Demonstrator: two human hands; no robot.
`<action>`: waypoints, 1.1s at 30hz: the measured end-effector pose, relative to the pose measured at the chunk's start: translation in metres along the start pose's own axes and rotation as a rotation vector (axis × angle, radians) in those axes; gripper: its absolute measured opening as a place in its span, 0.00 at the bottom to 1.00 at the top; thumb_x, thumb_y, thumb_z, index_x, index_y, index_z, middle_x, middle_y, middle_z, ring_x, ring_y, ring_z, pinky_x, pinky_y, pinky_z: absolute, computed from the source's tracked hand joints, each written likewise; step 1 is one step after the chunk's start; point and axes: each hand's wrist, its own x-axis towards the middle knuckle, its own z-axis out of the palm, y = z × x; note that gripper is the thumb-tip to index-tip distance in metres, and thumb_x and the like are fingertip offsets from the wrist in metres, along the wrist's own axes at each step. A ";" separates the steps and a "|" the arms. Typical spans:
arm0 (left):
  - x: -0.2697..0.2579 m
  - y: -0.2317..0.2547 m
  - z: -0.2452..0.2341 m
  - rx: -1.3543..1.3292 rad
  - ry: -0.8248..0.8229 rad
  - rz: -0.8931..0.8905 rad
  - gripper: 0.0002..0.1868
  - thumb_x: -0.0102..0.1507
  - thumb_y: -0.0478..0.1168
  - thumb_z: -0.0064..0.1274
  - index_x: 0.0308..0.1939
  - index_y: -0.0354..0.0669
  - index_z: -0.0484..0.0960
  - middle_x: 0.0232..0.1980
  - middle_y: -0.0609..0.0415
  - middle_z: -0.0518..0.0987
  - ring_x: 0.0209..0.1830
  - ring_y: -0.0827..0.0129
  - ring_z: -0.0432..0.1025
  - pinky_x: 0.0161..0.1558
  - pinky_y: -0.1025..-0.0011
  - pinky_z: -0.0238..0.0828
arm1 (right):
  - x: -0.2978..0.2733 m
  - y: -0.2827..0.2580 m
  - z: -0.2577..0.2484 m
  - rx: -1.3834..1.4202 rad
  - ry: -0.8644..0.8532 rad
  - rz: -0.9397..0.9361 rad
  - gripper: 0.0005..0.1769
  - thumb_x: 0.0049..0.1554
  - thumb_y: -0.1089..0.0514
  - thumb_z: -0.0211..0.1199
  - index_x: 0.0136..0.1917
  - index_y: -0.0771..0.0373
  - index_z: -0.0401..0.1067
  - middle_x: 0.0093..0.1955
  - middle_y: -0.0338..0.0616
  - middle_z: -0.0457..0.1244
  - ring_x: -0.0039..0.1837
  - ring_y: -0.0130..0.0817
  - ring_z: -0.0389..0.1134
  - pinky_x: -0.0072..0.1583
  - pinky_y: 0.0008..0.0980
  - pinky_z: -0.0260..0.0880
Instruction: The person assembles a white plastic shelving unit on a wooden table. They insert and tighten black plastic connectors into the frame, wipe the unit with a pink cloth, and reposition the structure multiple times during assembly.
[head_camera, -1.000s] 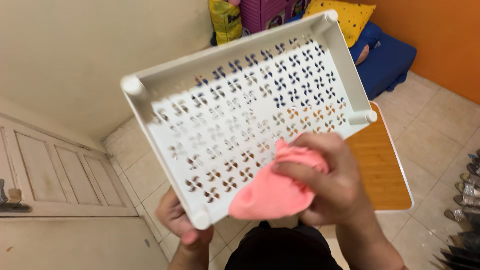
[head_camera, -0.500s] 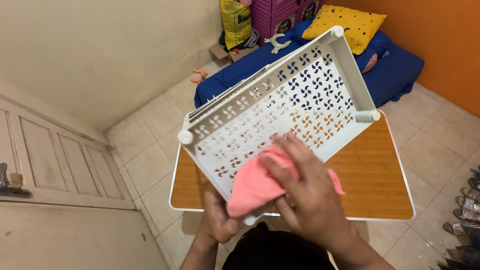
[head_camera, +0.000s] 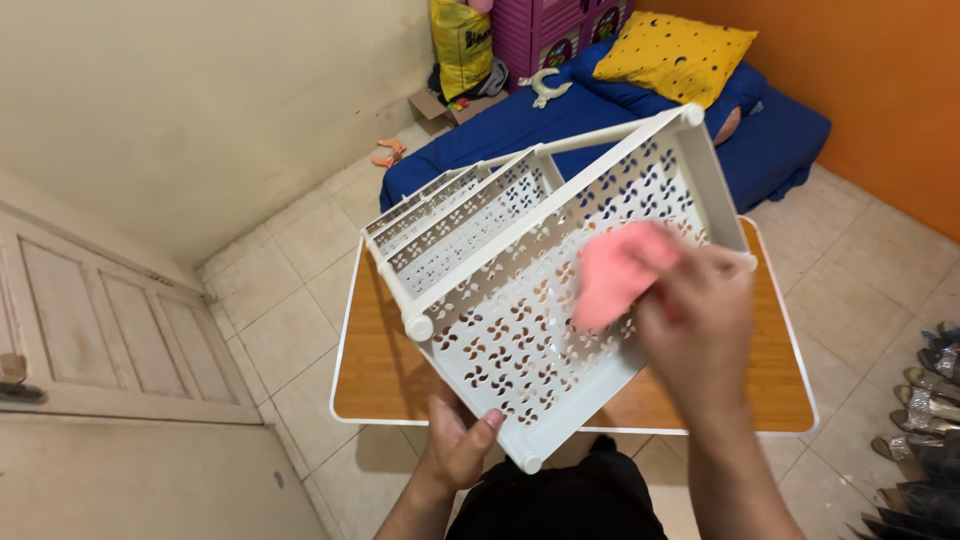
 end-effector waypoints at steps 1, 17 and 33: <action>-0.002 -0.004 -0.002 0.032 0.003 0.019 0.39 0.60 0.44 0.53 0.71 0.26 0.61 0.61 0.39 0.76 0.62 0.58 0.73 0.64 0.59 0.71 | 0.002 0.008 -0.005 -0.039 0.058 0.032 0.26 0.52 0.72 0.69 0.62 0.55 0.77 0.64 0.46 0.66 0.64 0.49 0.67 0.64 0.48 0.69; 0.030 -0.001 0.096 0.362 0.446 0.083 0.21 0.68 0.33 0.48 0.64 0.30 0.64 0.53 0.46 0.79 0.51 0.69 0.74 0.53 0.71 0.72 | -0.021 0.010 -0.006 0.403 -0.079 -0.197 0.23 0.42 0.71 0.68 0.52 0.59 0.76 0.62 0.50 0.65 0.64 0.47 0.68 0.62 0.42 0.72; 0.003 -0.002 0.153 0.841 0.403 0.162 0.26 0.61 0.31 0.57 0.63 0.38 0.71 0.54 0.44 0.85 0.54 0.58 0.82 0.56 0.66 0.78 | -0.053 0.036 -0.018 0.600 -0.182 -0.393 0.25 0.46 0.71 0.66 0.58 0.57 0.76 0.64 0.46 0.66 0.65 0.50 0.65 0.65 0.45 0.67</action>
